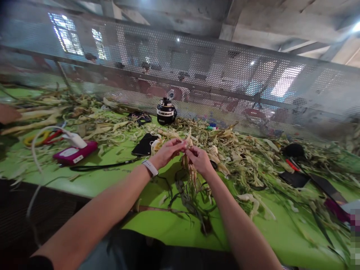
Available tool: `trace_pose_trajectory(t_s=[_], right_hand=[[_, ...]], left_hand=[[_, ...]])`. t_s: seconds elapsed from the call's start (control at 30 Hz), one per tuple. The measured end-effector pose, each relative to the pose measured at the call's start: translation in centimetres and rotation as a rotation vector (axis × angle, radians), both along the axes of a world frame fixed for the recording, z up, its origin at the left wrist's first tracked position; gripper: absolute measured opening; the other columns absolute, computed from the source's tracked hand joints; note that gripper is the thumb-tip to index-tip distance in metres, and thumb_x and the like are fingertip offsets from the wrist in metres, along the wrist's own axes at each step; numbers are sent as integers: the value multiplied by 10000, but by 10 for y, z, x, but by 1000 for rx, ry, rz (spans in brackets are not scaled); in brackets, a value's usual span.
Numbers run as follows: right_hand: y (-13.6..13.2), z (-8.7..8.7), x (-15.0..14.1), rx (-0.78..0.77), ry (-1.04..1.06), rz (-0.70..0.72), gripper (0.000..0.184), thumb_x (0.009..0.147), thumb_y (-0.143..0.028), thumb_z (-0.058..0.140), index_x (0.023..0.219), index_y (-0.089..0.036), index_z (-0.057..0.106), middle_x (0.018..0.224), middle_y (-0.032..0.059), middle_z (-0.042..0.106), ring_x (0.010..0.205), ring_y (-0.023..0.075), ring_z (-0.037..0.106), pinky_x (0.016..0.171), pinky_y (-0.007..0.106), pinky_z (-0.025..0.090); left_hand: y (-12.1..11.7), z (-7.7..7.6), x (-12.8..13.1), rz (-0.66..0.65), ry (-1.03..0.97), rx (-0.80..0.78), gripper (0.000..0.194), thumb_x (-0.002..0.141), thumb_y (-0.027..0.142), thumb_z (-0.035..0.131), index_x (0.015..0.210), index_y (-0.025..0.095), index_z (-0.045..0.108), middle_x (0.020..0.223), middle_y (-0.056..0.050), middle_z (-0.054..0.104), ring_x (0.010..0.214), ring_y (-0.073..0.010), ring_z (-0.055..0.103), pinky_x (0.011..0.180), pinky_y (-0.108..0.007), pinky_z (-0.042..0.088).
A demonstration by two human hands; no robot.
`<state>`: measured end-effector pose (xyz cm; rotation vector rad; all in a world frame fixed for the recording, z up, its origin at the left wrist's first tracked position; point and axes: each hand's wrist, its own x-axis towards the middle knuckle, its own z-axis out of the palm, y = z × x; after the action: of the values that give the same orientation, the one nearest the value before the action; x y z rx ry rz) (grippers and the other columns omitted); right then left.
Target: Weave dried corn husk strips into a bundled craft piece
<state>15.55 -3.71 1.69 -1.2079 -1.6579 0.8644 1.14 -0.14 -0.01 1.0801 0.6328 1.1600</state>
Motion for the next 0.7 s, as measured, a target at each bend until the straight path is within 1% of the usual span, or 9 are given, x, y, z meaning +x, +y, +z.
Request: trace_pose_trajectory(t_s=[0.07,0.17,0.23,0.3,0.37,0.43,0.53,0.6,0.7], right_hand=[[0,0,0,8,-26,22,390,697,-566,588,599,-198,503,463,-50,462,436,101,425,448,238,329],[1,-2,-1,53,-92,72,390,717,-546,580,572,-200,475,475,-52,435,446,92,397,451,235,306],[1,-4,-1,72,-118,93,378,730,-531,575,583,-197,477,502,-50,428,465,90,389,458,233,304],[2,-5,-1,73,-114,77,372,732,-528,574,594,-195,480,509,-48,426,469,91,389,459,233,307],[1,-5,-1,50,-70,21,376,724,-538,581,601,-194,492,494,-47,432,462,95,397,457,234,317],[-1,-4,0,-6,31,-45,383,723,-556,575,624,-190,523,488,-39,457,467,104,427,473,238,355],[-3,-2,0,-96,197,-96,408,730,-587,545,699,-181,577,595,-5,550,539,119,503,533,247,425],[-3,-3,-2,-121,193,-81,405,715,-580,568,752,-178,597,693,9,588,602,125,532,546,242,433],[-1,-8,-8,-146,88,5,374,704,-547,600,747,-176,583,668,-9,564,585,114,503,515,229,401]], left_hand=[[0,-2,1,47,51,59,334,586,379,775,765,144,619,688,9,605,644,-90,528,599,-222,362],[1,-7,4,126,28,119,315,577,358,773,744,128,637,682,0,622,646,-99,526,643,-238,393],[2,-9,5,151,8,121,290,579,339,769,729,125,643,677,-4,629,645,-105,531,667,-252,410],[3,-9,6,174,-21,90,255,583,311,767,712,130,642,658,3,625,628,-102,535,675,-257,420],[4,-7,5,180,-77,23,209,609,286,756,689,139,632,636,9,620,613,-100,550,679,-254,429],[4,-3,5,169,-175,-80,161,657,257,728,671,146,612,638,0,635,628,-107,587,699,-255,442],[2,1,7,144,-295,-186,102,726,208,668,687,152,592,683,-26,672,697,-131,640,752,-271,460],[0,1,10,132,-323,-178,74,743,191,645,709,152,591,707,-37,686,734,-142,654,776,-281,465],[-4,-2,16,90,-334,-104,56,740,194,635,756,148,607,771,-49,701,785,-155,657,772,-283,474]])
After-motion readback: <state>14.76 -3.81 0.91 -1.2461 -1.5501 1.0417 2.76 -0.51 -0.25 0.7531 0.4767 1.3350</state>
